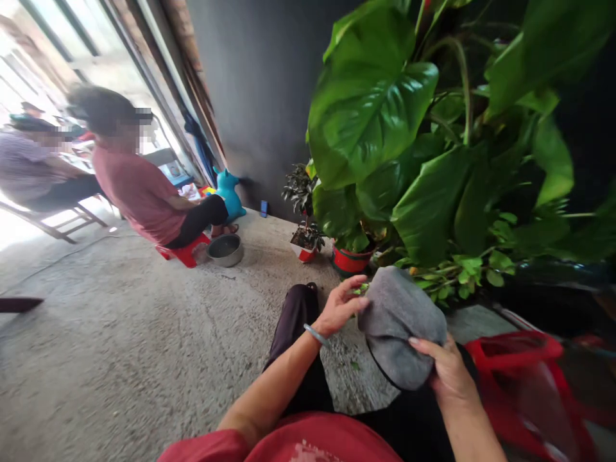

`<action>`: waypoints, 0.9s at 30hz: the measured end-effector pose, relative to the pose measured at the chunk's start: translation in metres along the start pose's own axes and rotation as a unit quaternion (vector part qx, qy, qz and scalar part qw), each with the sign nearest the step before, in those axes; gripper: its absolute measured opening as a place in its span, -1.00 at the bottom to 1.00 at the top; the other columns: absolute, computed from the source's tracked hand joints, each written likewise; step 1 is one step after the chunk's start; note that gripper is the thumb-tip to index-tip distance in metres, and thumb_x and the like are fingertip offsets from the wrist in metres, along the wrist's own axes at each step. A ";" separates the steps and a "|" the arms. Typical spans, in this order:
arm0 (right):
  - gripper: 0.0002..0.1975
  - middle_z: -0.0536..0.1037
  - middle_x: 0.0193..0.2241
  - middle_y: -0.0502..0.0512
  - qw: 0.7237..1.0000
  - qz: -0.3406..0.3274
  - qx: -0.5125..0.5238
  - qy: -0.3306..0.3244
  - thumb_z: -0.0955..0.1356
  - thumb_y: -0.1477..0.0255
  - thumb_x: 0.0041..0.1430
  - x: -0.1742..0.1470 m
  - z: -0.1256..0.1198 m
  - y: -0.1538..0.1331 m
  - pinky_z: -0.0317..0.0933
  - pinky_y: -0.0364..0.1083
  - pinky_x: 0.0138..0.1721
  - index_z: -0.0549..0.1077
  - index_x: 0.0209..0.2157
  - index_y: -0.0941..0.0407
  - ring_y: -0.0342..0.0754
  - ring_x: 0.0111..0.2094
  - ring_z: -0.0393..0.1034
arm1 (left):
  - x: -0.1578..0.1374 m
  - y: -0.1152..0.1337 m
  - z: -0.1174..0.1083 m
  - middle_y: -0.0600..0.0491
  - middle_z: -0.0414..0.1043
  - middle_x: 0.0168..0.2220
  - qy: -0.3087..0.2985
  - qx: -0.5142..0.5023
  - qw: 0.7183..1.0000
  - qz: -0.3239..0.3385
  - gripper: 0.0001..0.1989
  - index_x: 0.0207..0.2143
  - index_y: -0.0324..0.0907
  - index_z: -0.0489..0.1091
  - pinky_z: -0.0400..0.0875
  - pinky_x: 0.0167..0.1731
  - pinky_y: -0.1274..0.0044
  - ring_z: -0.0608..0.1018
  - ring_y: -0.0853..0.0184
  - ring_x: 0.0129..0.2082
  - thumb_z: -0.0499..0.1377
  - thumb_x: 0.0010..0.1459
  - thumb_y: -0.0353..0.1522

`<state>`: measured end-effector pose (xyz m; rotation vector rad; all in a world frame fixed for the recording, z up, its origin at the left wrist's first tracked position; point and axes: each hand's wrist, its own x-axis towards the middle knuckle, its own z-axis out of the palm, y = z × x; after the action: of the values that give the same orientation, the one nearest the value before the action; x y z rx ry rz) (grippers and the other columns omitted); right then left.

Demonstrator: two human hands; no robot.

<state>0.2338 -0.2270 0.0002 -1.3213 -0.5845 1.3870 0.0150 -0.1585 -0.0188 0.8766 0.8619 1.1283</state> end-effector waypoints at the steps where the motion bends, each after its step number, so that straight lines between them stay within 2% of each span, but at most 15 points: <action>1: -0.48 0.70 -0.36 0.04 1.000 0.000 0.009 -0.003 0.66 0.37 -0.47 0.000 0.003 0.001 0.45 0.05 -0.20 0.67 -0.30 0.03 0.15 -0.30 0.60 | -0.013 0.005 0.006 -0.09 0.51 0.19 -0.031 0.010 0.999 0.023 -0.30 0.18 -0.17 0.51 0.42 0.16 0.38 0.51 0.04 0.20 0.53 -0.04 -0.26; 3: -0.47 0.71 -0.35 0.08 1.000 0.010 0.014 -0.025 0.67 0.36 -0.48 -0.002 0.009 0.001 0.47 0.10 -0.15 0.66 -0.29 0.05 0.18 -0.29 0.61 | -0.033 0.011 0.018 -0.07 0.47 0.25 -0.090 0.024 0.995 0.047 -0.16 0.24 -0.13 0.48 0.38 0.22 0.34 0.47 0.01 0.25 0.57 -0.13 -0.23; 5: -0.47 0.71 -0.35 0.12 0.999 0.009 0.014 -0.040 0.67 0.33 -0.47 -0.007 0.012 -0.001 0.48 0.11 -0.17 0.65 -0.31 0.07 0.21 -0.30 0.61 | -0.044 0.012 0.027 -0.05 0.46 0.25 -0.118 0.021 0.992 0.049 -0.10 0.27 -0.10 0.45 0.35 0.26 0.32 0.44 0.01 0.29 0.58 -0.16 -0.21; 8: -0.46 0.71 -0.34 0.11 0.999 -0.020 0.024 -0.024 0.66 0.31 -0.46 -0.014 0.015 -0.006 0.49 0.07 -0.21 0.63 -0.29 0.05 0.20 -0.30 0.62 | -0.050 0.007 0.036 -0.04 0.49 0.21 -0.100 -0.019 0.994 0.029 -0.07 0.26 -0.08 0.45 0.36 0.25 0.35 0.46 0.05 0.26 0.60 -0.21 -0.18; 12: -0.45 0.69 -0.39 0.03 0.998 -0.026 0.048 -0.037 0.61 0.37 -0.46 -0.025 0.019 -0.011 0.48 0.04 -0.27 0.62 -0.25 0.02 0.20 -0.32 0.62 | -0.057 -0.002 0.043 -0.04 0.59 -0.02 -0.074 -0.087 0.993 -0.008 -0.12 0.11 -0.17 0.52 0.47 0.03 0.42 0.58 0.14 0.00 0.63 -0.34 -0.20; 15: -0.51 0.67 -0.44 0.01 0.996 -0.015 0.072 -0.044 0.59 0.40 -0.49 -0.029 0.023 -0.007 0.44 0.02 -0.37 0.59 -0.33 0.01 0.15 -0.41 0.58 | -0.064 0.000 0.044 -0.04 0.61 -0.08 -0.081 -0.112 0.990 0.009 -0.17 0.08 -0.18 0.55 0.49 -0.02 0.44 0.61 0.19 -0.10 0.63 -0.33 -0.26; 19: -0.57 0.69 -0.39 0.03 0.993 0.008 0.082 -0.086 0.59 0.37 -0.46 -0.023 0.030 0.007 0.44 0.03 -0.38 0.58 -0.38 0.01 0.12 -0.44 0.55 | -0.066 0.009 0.038 0.01 0.63 -0.12 -0.082 -0.103 0.991 0.034 -0.26 0.07 -0.12 0.59 0.50 -0.09 0.46 0.62 0.21 -0.17 0.58 -0.27 -0.35; 21: -0.61 0.69 -0.38 0.08 0.992 0.030 0.056 -0.113 0.58 0.33 -0.46 -0.019 0.034 0.011 0.48 0.08 -0.31 0.57 -0.43 0.02 0.19 -0.37 0.59 | -0.062 0.010 0.034 0.02 0.63 -0.20 -0.082 -0.086 0.992 0.038 -0.35 -0.02 -0.14 0.63 0.50 -0.16 0.49 0.61 0.25 -0.25 0.57 -0.29 -0.38; 24: -0.62 0.70 -0.35 0.13 0.994 0.031 -0.045 -0.099 0.57 0.19 -0.40 -0.011 0.035 0.005 0.51 0.15 -0.15 0.57 -0.44 0.00 0.31 -0.21 0.63 | -0.052 0.005 0.031 0.00 0.62 -0.27 -0.055 -0.061 0.996 0.032 -0.44 -0.16 -0.22 0.64 0.49 -0.22 0.52 0.58 0.30 -0.33 0.57 -0.33 -0.38; 25: -0.62 0.71 -0.34 0.14 0.990 0.018 -0.095 -0.102 0.56 0.12 -0.33 -0.008 0.032 0.000 0.51 0.16 -0.09 0.59 -0.41 -0.01 0.32 -0.16 0.63 | -0.049 0.002 0.031 0.00 0.62 -0.28 -0.040 -0.056 0.997 0.028 -0.45 -0.17 -0.23 0.63 0.49 -0.23 0.51 0.58 0.30 -0.34 0.57 -0.32 -0.36; 27: -0.58 0.73 -0.23 0.16 0.971 -0.033 -0.181 -0.152 0.55 0.04 -0.16 0.003 0.023 -0.011 0.47 0.17 0.04 0.66 -0.30 0.00 0.31 -0.05 0.61 | -0.042 -0.002 0.031 -0.01 0.61 -0.28 -0.013 -0.046 0.999 0.022 -0.46 -0.17 -0.24 0.62 0.50 -0.25 0.51 0.58 0.30 -0.36 0.56 -0.29 -0.32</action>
<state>0.2171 -0.2137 0.0154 -1.3644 -1.1214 1.4850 0.0352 -0.2043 -0.0033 0.8372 0.7664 1.1832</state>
